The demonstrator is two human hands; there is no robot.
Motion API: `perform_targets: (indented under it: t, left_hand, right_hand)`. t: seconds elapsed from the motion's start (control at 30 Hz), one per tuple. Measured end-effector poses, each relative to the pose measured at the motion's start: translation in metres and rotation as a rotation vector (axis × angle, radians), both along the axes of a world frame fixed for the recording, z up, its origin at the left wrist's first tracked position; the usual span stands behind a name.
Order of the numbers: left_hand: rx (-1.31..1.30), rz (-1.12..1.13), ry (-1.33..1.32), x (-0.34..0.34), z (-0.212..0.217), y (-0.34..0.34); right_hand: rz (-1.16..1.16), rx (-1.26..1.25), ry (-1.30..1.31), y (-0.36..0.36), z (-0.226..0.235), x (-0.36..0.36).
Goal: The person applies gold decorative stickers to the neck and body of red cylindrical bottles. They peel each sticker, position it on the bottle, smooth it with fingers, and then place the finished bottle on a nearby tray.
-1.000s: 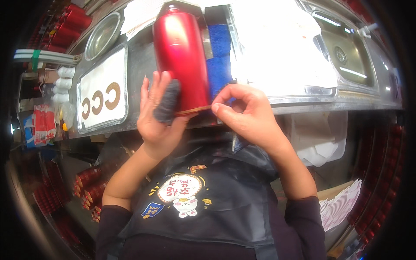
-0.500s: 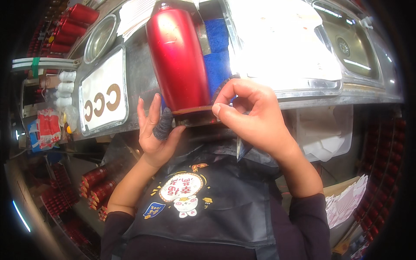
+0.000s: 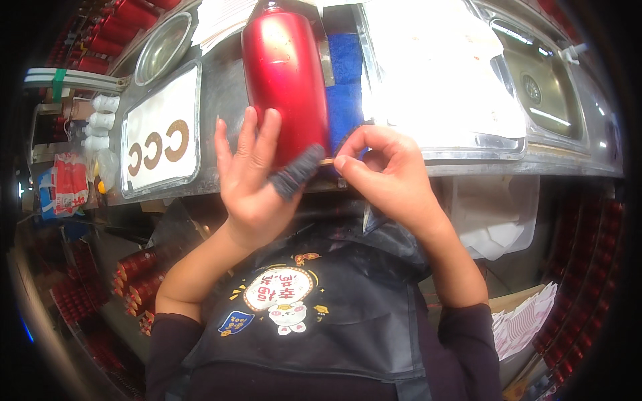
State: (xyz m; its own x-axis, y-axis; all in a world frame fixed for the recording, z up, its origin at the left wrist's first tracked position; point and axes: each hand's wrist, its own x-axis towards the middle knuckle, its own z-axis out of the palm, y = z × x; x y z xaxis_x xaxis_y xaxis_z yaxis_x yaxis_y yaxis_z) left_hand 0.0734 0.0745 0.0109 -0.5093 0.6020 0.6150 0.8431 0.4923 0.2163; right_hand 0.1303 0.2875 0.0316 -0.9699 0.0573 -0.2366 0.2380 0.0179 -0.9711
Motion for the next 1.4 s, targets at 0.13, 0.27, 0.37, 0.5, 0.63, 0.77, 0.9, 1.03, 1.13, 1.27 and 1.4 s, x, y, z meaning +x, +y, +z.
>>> perform_targets:
  t: [0.13,0.27,0.37,0.5,0.63,0.77,0.9,1.03,1.13,1.27,1.4]
  left_hand:
    - [0.201,0.009,-0.273,-0.004,-0.007,-0.008]
    - [0.263,0.003,-0.362,0.001,-0.016,-0.024]
    - [0.21,0.0,-0.341,0.01,-0.02,-0.039]
    - [0.077,-0.021,-0.271,0.017,-0.025,-0.046]
    - [0.042,-0.002,-0.225,0.017,-0.023,-0.043]
    - [0.016,-0.043,-0.173,0.012,-0.01,-0.036]
    - [-0.033,-0.05,-0.089,0.01,0.004,-0.023]
    - [-0.12,0.01,0.001,0.009,0.008,-0.006]
    - [0.065,0.083,-0.131,-0.001,0.003,0.003]
    - [0.187,0.021,-0.201,-0.004,-0.004,-0.004]
    - [0.159,0.024,-0.235,0.004,-0.011,-0.027]
  right_hand:
    - [-0.012,-0.095,-0.023,-0.005,0.003,0.0]
    - [0.022,-0.078,-0.02,-0.008,0.008,0.001]
    - [0.009,-0.089,-0.008,-0.009,0.011,0.0]
    - [-0.018,-0.1,0.024,-0.008,0.014,0.002]
    - [-0.03,-0.117,0.011,-0.005,0.01,0.002]
    - [-0.022,-0.103,0.02,-0.005,0.005,0.001]
    - [-0.027,-0.101,-0.012,-0.005,0.002,0.002]
    - [-0.028,-0.097,-0.014,-0.006,0.0,0.001]
    - [-0.017,-0.112,-0.023,-0.007,-0.001,0.001]
    - [0.004,-0.107,-0.01,-0.008,0.003,0.003]
    - [-0.013,-0.077,-0.036,-0.007,0.013,0.003]
